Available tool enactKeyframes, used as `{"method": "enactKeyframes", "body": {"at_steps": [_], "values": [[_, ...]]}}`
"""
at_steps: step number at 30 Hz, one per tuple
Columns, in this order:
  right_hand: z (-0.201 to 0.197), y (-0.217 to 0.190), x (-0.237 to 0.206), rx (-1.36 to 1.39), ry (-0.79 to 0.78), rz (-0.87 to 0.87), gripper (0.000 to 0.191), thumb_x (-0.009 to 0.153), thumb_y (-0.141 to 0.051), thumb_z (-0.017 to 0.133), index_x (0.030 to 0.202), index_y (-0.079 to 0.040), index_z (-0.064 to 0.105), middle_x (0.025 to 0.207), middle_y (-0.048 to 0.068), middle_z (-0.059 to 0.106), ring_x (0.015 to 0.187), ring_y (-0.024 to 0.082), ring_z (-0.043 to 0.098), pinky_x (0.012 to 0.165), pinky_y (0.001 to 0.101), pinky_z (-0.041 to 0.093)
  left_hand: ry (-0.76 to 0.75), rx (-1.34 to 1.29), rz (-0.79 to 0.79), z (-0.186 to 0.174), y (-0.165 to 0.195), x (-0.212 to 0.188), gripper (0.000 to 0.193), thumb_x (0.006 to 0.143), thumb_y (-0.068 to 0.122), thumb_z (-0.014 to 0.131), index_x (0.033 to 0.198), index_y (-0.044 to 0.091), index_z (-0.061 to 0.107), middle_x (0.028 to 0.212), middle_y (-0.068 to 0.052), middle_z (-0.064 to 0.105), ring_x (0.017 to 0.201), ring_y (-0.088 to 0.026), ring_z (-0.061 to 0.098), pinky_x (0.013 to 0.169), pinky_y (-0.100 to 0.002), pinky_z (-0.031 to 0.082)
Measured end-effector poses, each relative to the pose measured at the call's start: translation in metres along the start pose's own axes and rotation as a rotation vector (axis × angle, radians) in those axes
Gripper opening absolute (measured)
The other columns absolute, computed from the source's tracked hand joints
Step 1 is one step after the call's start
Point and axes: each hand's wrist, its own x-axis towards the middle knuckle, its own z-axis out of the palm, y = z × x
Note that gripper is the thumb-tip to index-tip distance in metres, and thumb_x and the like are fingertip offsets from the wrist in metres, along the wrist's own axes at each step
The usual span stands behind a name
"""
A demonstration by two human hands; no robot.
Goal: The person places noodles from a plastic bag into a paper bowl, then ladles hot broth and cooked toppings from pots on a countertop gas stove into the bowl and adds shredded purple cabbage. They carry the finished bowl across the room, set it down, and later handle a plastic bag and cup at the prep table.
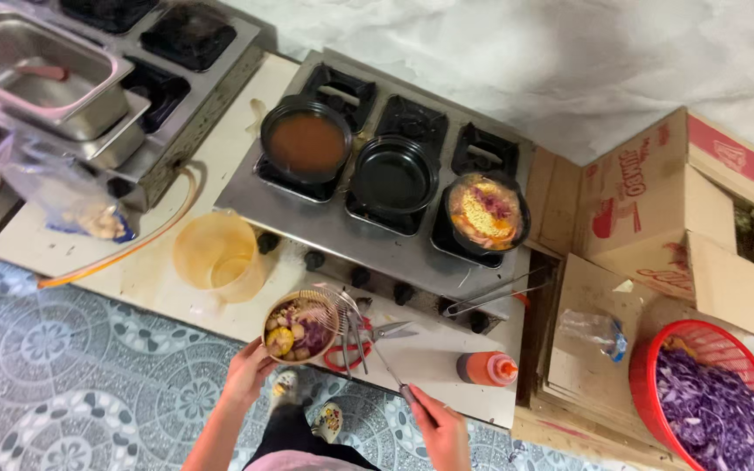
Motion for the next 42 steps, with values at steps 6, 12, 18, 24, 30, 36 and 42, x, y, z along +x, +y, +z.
{"method": "enactKeyframes", "body": {"at_steps": [6, 12, 18, 24, 30, 36, 42], "values": [[0.033, -0.017, -0.005, 0.164, 0.003, 0.293, 0.037, 0.092, -0.016, 0.07, 0.128, -0.014, 0.075, 0.061, 0.003, 0.069, 0.053, 0.007, 0.058, 0.051, 0.0236, 0.047, 0.025, -0.153, 0.014, 0.026, 0.011, 0.018, 0.05, 0.091, 0.017, 0.063, 0.138, 0.002, 0.057, 0.123, -0.008, 0.067, 0.108, -0.023, 0.062, 0.094, -0.039, 0.049], [0.085, -0.041, 0.003, 0.707, -0.124, 0.565, 0.044, 0.096, -0.015, 0.065, 0.139, -0.011, 0.065, 0.064, 0.007, 0.063, 0.039, 0.011, 0.046, 0.038, 0.0274, 0.035, 0.304, 0.03, -0.028, 0.024, 0.013, 0.027, 0.057, 0.097, 0.019, 0.065, 0.15, 0.007, 0.049, 0.126, -0.006, 0.061, 0.105, -0.017, 0.05, 0.094, -0.032, 0.04], [0.114, -0.064, 0.028, 0.763, -0.099, 0.551, 0.045, 0.098, -0.018, 0.062, 0.141, -0.007, 0.062, 0.066, 0.008, 0.063, 0.039, 0.011, 0.049, 0.037, 0.0268, 0.035, 0.327, 0.396, 0.225, 0.011, -0.007, 0.021, 0.048, 0.092, 0.017, 0.066, 0.136, -0.003, 0.062, 0.122, -0.013, 0.065, 0.11, -0.02, 0.06, 0.096, -0.033, 0.046], [0.108, -0.094, 0.084, 0.75, -0.01, 0.435, 0.043, 0.098, -0.019, 0.06, 0.139, -0.003, 0.06, 0.071, 0.004, 0.064, 0.046, 0.008, 0.049, 0.04, 0.024, 0.036, -0.16, 0.423, 0.261, 0.009, -0.013, 0.026, 0.031, 0.092, 0.008, 0.064, 0.119, -0.005, 0.072, 0.111, -0.011, 0.077, 0.106, -0.018, 0.069, 0.096, -0.031, 0.051], [0.135, -0.155, 0.22, 0.76, -0.128, 0.216, 0.04, 0.102, -0.019, 0.056, 0.136, 0.001, 0.06, 0.072, 0.004, 0.063, 0.048, 0.007, 0.048, 0.04, 0.0229, 0.034, -0.327, 0.368, 0.182, 0.021, 0.002, 0.036, 0.03, 0.093, 0.004, 0.06, 0.122, -0.002, 0.066, 0.112, -0.01, 0.074, 0.109, -0.018, 0.069, 0.095, -0.03, 0.051], [0.152, -0.191, 0.287, 0.983, -0.238, 0.36, 0.048, 0.099, -0.015, 0.052, 0.145, -0.003, 0.046, 0.089, 0.009, 0.071, 0.063, 0.012, 0.062, 0.053, 0.0262, 0.047, -0.424, 0.53, 0.322, 0.025, 0.006, 0.04, 0.03, 0.091, 0.003, 0.063, 0.121, 0.0, 0.067, 0.111, -0.01, 0.073, 0.106, -0.018, 0.068, 0.094, -0.03, 0.053], [0.091, -0.127, 0.244, 0.825, -0.235, 0.234, 0.053, 0.102, -0.021, 0.058, 0.153, -0.01, 0.046, 0.106, 0.0, 0.067, 0.091, 0.009, 0.068, 0.082, 0.0293, 0.061, -0.487, 0.606, 0.336, 0.032, -0.021, 0.046, 0.032, 0.09, 0.002, 0.063, 0.121, 0.002, 0.07, 0.108, -0.008, 0.073, 0.102, -0.015, 0.069, 0.087, -0.029, 0.054]]}}
